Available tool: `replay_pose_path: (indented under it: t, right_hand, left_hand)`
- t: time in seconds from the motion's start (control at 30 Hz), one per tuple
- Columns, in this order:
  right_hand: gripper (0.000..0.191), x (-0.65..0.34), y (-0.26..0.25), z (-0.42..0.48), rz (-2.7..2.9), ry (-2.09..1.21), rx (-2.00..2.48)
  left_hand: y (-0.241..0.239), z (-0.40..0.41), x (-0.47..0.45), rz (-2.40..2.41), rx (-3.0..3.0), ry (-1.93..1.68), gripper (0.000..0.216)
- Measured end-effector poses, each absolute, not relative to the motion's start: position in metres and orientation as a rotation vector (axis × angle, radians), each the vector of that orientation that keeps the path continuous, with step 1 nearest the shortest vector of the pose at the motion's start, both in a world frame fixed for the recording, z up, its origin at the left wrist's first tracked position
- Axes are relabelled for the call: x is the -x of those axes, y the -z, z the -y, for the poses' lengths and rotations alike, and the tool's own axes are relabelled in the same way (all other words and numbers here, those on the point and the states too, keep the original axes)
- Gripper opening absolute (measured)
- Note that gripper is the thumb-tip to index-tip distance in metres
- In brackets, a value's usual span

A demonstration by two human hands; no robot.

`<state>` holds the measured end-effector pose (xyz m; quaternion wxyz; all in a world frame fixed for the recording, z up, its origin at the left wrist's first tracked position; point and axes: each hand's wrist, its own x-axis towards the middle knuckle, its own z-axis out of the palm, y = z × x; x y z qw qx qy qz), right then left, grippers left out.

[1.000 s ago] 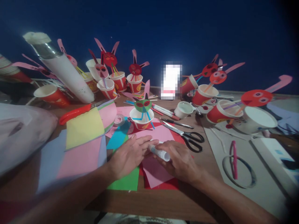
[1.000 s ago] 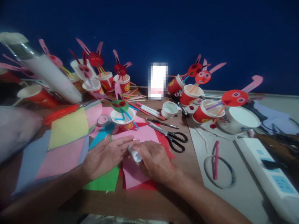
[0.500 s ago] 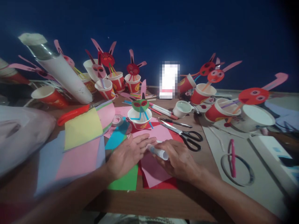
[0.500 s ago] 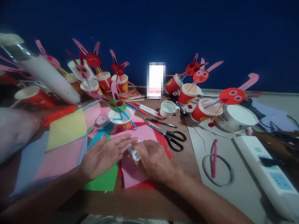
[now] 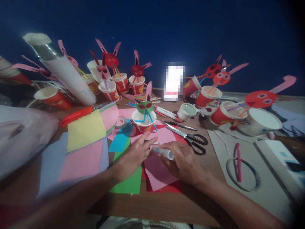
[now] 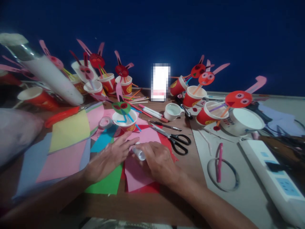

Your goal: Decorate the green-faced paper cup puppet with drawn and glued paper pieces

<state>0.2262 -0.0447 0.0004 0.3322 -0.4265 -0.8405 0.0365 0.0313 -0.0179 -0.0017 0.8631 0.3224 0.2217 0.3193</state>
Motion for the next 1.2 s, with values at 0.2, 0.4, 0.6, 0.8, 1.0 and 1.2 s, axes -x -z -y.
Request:
replay_pose_path:
  t: [0.2, 0.4, 0.6, 0.8, 1.0, 1.2]
  right_hand:
    - [0.022, -0.224, 0.001, 0.046, 2.174, -0.093, 1.134]
    - [0.018, -0.222, -0.002, 0.046, 2.141, -0.173, 1.158]
    - [0.011, -0.221, -0.007, 0.045, 2.132, -0.262, 1.146]
    - [0.012, -0.221, -0.003, 0.046, 2.143, -0.306, 1.118]
    - [0.013, -0.218, -0.005, 0.047, 2.177, -0.24, 1.115]
    - [0.017, -0.22, -0.001, 0.049, 2.216, -0.144, 1.129]
  left_hand:
    - [-0.009, 0.023, -0.027, -0.513, -1.015, -0.66, 0.064]
    - [-0.021, 0.027, -0.026, -0.495, -1.206, -0.606, 0.073]
    - [-0.014, 0.029, -0.025, -0.486, -1.421, -0.596, 0.072]
    - [-0.009, 0.029, -0.025, -0.498, -1.516, -0.573, 0.075]
    - [-0.012, 0.029, -0.029, -0.484, -1.422, -0.588, 0.073]
    - [-0.017, 0.024, -0.03, -0.501, -1.312, -0.611, 0.077]
